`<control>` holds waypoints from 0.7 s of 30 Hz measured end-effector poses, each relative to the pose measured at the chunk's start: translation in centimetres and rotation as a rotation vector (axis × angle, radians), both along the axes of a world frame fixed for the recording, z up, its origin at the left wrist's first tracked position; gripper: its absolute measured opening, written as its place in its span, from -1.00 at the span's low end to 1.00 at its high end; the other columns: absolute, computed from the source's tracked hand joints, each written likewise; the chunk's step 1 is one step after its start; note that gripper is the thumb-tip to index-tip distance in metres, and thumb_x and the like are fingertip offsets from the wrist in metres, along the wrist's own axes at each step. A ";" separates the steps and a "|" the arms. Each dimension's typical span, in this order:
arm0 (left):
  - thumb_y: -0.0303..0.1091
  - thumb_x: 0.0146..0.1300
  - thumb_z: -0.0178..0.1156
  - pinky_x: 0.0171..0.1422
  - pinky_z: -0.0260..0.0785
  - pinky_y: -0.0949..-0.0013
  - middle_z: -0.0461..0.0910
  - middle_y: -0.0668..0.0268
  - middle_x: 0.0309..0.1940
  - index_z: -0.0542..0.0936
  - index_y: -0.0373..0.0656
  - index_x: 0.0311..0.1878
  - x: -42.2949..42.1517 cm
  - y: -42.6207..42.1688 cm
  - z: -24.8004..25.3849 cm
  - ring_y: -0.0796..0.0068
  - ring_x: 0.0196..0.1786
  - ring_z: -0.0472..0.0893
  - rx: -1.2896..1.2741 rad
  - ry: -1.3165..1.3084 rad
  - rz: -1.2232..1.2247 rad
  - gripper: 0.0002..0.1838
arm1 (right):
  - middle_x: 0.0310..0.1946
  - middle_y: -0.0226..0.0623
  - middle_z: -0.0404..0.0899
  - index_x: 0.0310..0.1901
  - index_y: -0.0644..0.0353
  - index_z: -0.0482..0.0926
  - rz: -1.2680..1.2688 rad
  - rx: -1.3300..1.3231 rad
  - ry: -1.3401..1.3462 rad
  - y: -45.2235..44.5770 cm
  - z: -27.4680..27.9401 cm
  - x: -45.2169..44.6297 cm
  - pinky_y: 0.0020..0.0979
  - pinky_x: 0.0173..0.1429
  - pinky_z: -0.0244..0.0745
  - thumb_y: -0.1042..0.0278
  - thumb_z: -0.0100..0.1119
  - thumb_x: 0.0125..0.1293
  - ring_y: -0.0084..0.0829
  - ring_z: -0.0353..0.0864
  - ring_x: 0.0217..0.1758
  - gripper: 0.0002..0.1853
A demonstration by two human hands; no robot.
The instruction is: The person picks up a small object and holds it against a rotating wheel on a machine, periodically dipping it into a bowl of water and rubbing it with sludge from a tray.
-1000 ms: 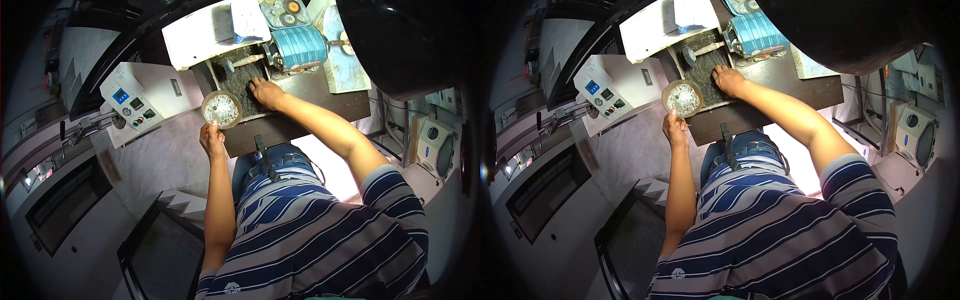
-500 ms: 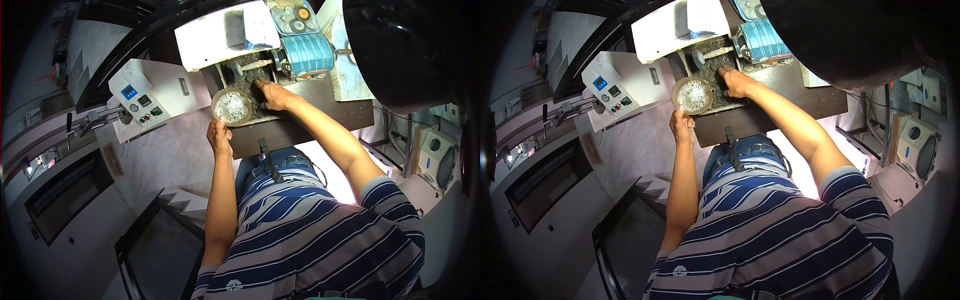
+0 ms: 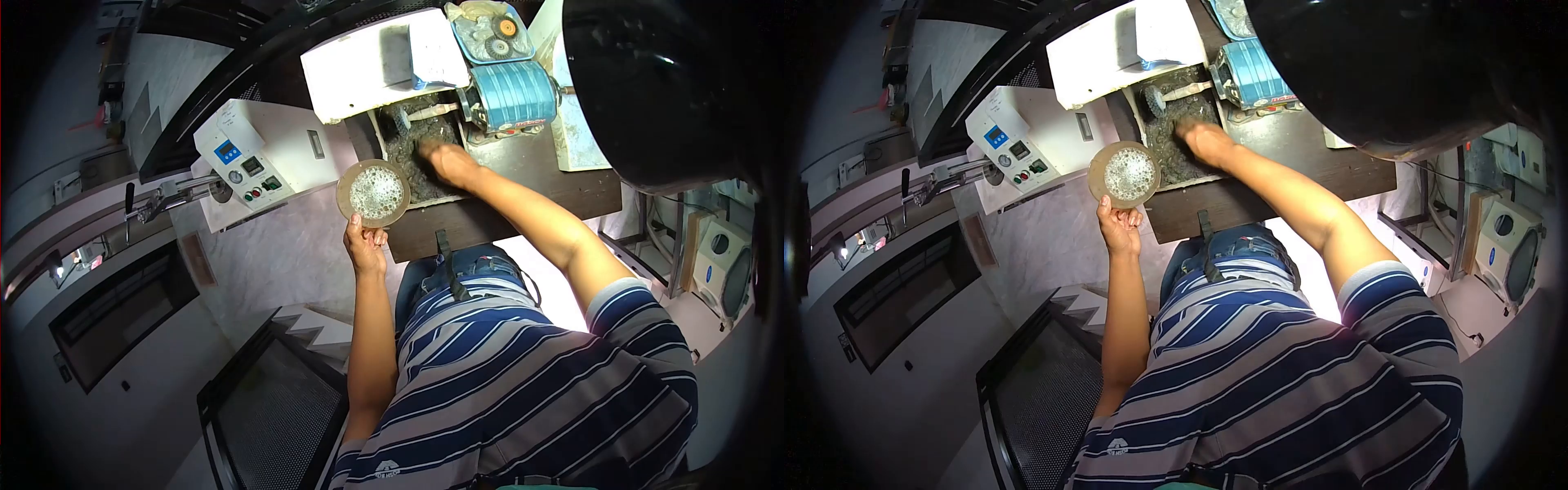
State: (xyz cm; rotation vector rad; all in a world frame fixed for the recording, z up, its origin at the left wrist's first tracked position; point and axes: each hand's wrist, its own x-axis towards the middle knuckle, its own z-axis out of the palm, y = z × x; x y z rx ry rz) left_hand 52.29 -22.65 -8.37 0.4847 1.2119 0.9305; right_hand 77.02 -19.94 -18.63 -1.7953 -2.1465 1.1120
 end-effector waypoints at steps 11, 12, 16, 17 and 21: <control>0.16 0.21 0.11 -0.49 0.09 0.45 0.28 0.47 -0.65 0.45 -0.12 -0.17 0.0 -0.1 2.1 0.60 -0.66 0.22 0.032 -0.035 -0.047 -0.52 | 0.49 0.01 -0.03 0.40 0.36 0.14 0.219 0.086 -0.060 -0.1 0.3 -4.3 -0.25 0.60 -0.19 0.10 -0.17 0.34 -0.08 -0.10 0.57 -0.32; 0.13 0.20 0.14 -0.49 0.07 0.47 0.20 0.49 -0.73 0.43 -0.14 -0.28 0.4 -0.2 2.7 0.62 -0.66 0.23 0.029 -0.030 -0.035 -0.54 | 0.47 0.02 0.02 0.39 0.37 0.15 0.243 0.090 -0.053 -1.4 0.2 -4.2 -0.24 0.59 -0.16 0.07 -0.23 0.37 -0.08 -0.06 0.56 -0.33; 0.12 0.20 0.13 -0.50 0.09 0.47 0.24 0.49 -0.70 0.45 -0.14 -0.26 0.8 -0.2 3.0 0.62 -0.65 0.23 0.021 -0.042 -0.041 -0.55 | 0.46 0.02 0.06 0.36 0.41 0.20 0.287 -0.116 -0.062 -2.6 0.8 -2.6 -0.19 0.56 -0.07 0.06 -0.18 0.38 -0.11 0.03 0.53 -0.34; 0.11 0.21 0.13 -0.50 0.10 0.47 0.26 0.48 -0.68 0.45 -0.14 -0.26 1.2 -0.2 3.1 0.63 -0.65 0.23 0.021 -0.035 -0.064 -0.56 | 0.44 0.09 0.06 0.36 0.42 0.18 0.142 -0.043 -0.068 -2.7 0.8 -2.2 -0.18 0.54 -0.03 0.03 -0.13 0.35 -0.05 0.06 0.51 -0.30; 0.06 0.23 0.12 -0.51 0.13 0.46 0.27 0.50 -0.64 0.44 -0.12 -0.29 1.9 -0.1 2.1 0.64 -0.64 0.23 -0.003 -0.085 -0.193 -0.61 | 0.42 0.31 0.00 0.38 0.46 0.11 -0.236 0.207 -0.367 -2.2 2.0 -1.5 -0.13 0.50 0.05 -0.11 0.03 0.25 0.15 0.05 0.48 -0.14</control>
